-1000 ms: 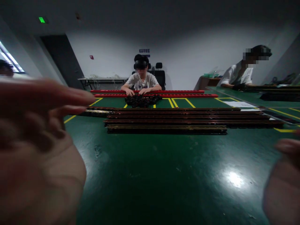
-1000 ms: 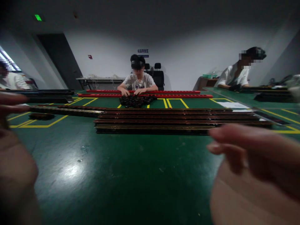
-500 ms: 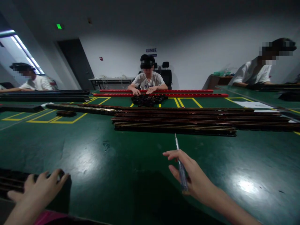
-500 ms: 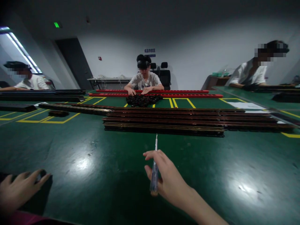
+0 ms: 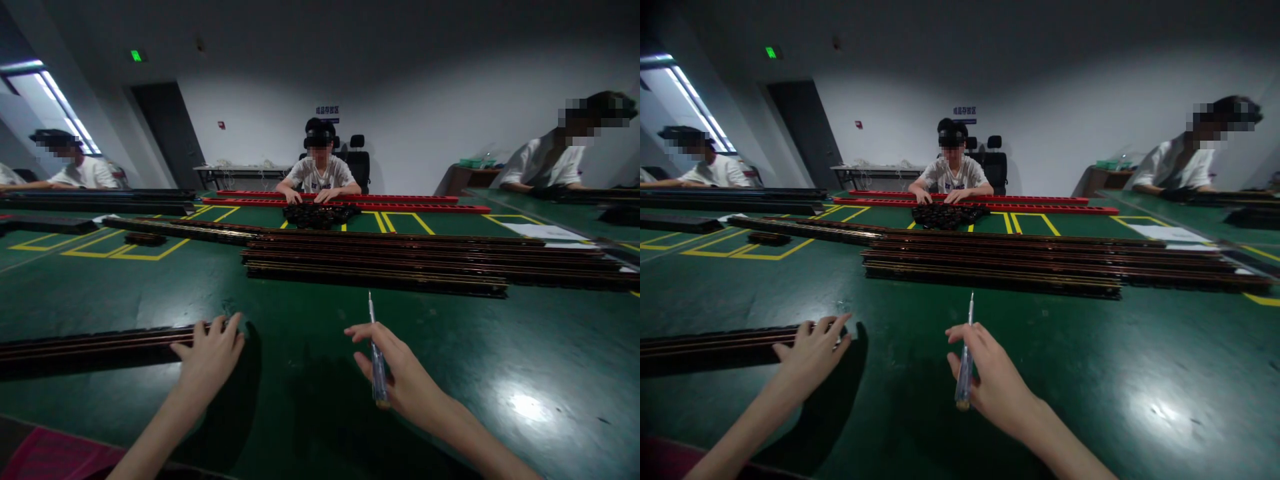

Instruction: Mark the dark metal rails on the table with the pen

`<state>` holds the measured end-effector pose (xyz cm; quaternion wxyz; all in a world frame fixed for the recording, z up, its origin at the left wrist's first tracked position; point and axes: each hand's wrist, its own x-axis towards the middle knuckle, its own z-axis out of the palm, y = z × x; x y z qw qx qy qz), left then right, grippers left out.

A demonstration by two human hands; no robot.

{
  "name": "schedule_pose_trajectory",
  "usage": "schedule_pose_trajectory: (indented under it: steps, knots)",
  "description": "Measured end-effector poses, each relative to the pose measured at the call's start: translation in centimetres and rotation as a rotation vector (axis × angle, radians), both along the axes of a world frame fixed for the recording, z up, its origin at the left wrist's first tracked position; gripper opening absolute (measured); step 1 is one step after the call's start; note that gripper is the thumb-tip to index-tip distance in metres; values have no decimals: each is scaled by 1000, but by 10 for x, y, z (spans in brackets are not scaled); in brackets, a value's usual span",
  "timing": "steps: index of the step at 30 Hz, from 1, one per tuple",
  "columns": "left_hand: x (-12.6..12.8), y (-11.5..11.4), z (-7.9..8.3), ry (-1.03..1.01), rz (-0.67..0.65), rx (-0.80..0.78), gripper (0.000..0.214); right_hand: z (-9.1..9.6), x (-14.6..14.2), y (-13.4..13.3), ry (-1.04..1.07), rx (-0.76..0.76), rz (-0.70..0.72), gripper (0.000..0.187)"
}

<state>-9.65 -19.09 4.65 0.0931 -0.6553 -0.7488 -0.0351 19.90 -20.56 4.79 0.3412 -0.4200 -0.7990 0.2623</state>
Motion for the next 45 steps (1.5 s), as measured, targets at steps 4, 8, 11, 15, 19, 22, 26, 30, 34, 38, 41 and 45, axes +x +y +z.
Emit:
schedule_pose_trajectory:
  steps: [4, 8, 11, 15, 19, 22, 26, 30, 34, 38, 41, 45]
  knots:
    - [57, 12, -7, 43, -194, -102, 45, -4, 3, 6, -33, 14, -36, 20]
    - [96, 4, 1, -127, -437, -140, 51, -8, 6, 12, -119, 83, -89, 18]
    - [108, 13, -4, -406, -678, -47, 45, -9, 6, 20, -219, 138, -132, 16]
    - [116, 33, -16, -717, -782, 50, 36, -9, -1, 37, -361, 222, -184, 9]
    - [112, 47, -16, -768, -778, 140, 37, -14, -12, 60, -373, 188, -191, 12]
    - [99, 60, -16, -594, -699, 201, 34, -20, -14, 73, -330, 141, -187, 14]
    - [77, 85, -32, -356, -611, 319, 23, -24, 0, 85, -330, 141, -206, 16]
    - [61, 106, -50, -223, -642, 326, 32, -26, 34, 96, -370, 158, -244, 21]
    - [59, 118, -54, -138, -749, 300, 39, -33, 87, 107, -428, 215, -315, 16]
    - [62, 123, -50, -99, -694, 318, 37, -36, 138, 111, -514, 203, -393, 22]
    - [61, 127, -46, -85, -644, 335, 39, -32, 164, 109, -624, 196, -494, 23]
    - [52, 135, -45, -84, -599, 332, 44, -26, 193, 100, -753, 183, -601, 16]
